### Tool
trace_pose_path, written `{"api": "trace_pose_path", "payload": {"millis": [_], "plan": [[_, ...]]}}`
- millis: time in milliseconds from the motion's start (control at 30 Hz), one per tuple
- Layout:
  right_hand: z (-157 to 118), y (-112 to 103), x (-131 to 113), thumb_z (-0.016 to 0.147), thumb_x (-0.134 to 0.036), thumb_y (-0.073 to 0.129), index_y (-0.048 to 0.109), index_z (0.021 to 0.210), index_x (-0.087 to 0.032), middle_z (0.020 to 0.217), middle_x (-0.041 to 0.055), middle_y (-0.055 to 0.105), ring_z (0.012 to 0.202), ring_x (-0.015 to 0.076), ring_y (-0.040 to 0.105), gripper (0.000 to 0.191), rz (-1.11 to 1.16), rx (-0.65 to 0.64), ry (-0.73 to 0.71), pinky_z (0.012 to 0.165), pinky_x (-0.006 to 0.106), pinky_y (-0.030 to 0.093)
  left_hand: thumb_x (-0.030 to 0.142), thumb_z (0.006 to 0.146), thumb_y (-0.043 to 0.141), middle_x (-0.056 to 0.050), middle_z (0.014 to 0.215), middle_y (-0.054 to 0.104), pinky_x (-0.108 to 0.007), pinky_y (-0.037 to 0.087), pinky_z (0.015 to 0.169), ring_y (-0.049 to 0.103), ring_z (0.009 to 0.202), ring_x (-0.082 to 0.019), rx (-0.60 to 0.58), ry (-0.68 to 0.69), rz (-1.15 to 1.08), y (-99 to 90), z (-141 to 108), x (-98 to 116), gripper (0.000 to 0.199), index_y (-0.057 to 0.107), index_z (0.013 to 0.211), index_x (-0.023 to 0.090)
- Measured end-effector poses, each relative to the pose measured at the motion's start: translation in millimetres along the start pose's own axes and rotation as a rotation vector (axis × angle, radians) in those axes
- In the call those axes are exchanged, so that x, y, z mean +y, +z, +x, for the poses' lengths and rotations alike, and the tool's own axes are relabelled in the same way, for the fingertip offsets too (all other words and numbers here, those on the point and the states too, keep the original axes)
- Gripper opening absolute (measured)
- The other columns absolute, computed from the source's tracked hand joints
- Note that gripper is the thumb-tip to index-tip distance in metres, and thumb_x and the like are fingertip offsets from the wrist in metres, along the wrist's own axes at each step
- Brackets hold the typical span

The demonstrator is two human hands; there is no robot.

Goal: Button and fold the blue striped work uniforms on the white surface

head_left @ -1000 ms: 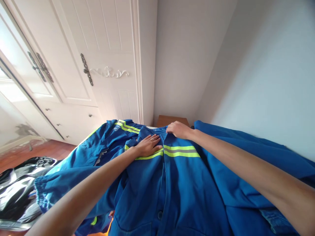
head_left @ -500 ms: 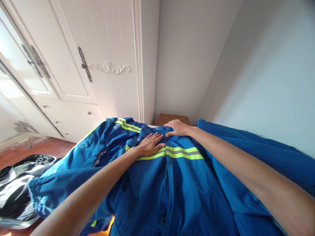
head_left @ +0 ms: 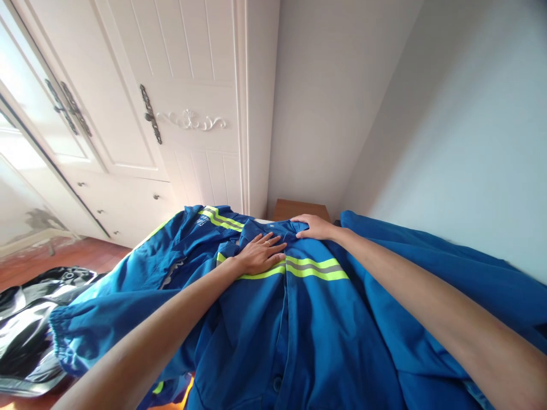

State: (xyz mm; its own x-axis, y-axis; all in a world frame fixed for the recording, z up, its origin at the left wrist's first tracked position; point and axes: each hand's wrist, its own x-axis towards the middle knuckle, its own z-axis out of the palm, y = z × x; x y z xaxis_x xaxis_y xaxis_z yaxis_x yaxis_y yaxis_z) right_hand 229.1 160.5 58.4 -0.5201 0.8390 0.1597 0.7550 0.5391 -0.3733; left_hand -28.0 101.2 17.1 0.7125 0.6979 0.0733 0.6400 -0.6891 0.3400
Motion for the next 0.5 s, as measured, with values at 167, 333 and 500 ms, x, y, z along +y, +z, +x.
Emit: {"api": "trace_pose_path", "payload": {"millis": [167,333,500], "plan": [[0,1,-2,0.078,-0.038,0.074,0.069,0.118,-0.024,0.121,0.0052,0.069,0.115,0.027,0.062,0.043,-0.041,0.116,0.028,0.101,0.039,0.046,0.058,0.096,0.029,-0.003,0.134,0.062,-0.035,0.036,0.11,0.05,0.13,-0.024,0.158,-0.197,-0.398,-9.6,18,-5,0.058,0.063,0.127,0.023],[2,5,-8,0.082,-0.046,0.068,0.071,0.113,-0.024,0.113,0.0052,0.073,0.109,0.0283,0.065,0.038,-0.079,0.197,0.071,0.095,0.04,0.05,0.062,0.079,0.06,-0.006,0.107,0.072,-0.034,0.05,0.087,0.066,0.101,-0.027,0.338,-0.422,-0.324,-14.9,49,6,0.063,0.062,0.127,0.022],[-3,3,-1,0.09,-0.051,0.056,0.069,0.12,-0.025,0.122,0.0036,0.069,0.117,0.0259,0.062,0.041,-0.028,0.101,0.013,0.1,0.037,0.047,0.045,0.08,0.065,-0.002,0.084,0.073,-0.034,0.049,0.083,0.067,0.09,-0.024,0.326,-0.533,-0.213,-10.1,64,4,0.023,0.075,0.081,0.024]]}}
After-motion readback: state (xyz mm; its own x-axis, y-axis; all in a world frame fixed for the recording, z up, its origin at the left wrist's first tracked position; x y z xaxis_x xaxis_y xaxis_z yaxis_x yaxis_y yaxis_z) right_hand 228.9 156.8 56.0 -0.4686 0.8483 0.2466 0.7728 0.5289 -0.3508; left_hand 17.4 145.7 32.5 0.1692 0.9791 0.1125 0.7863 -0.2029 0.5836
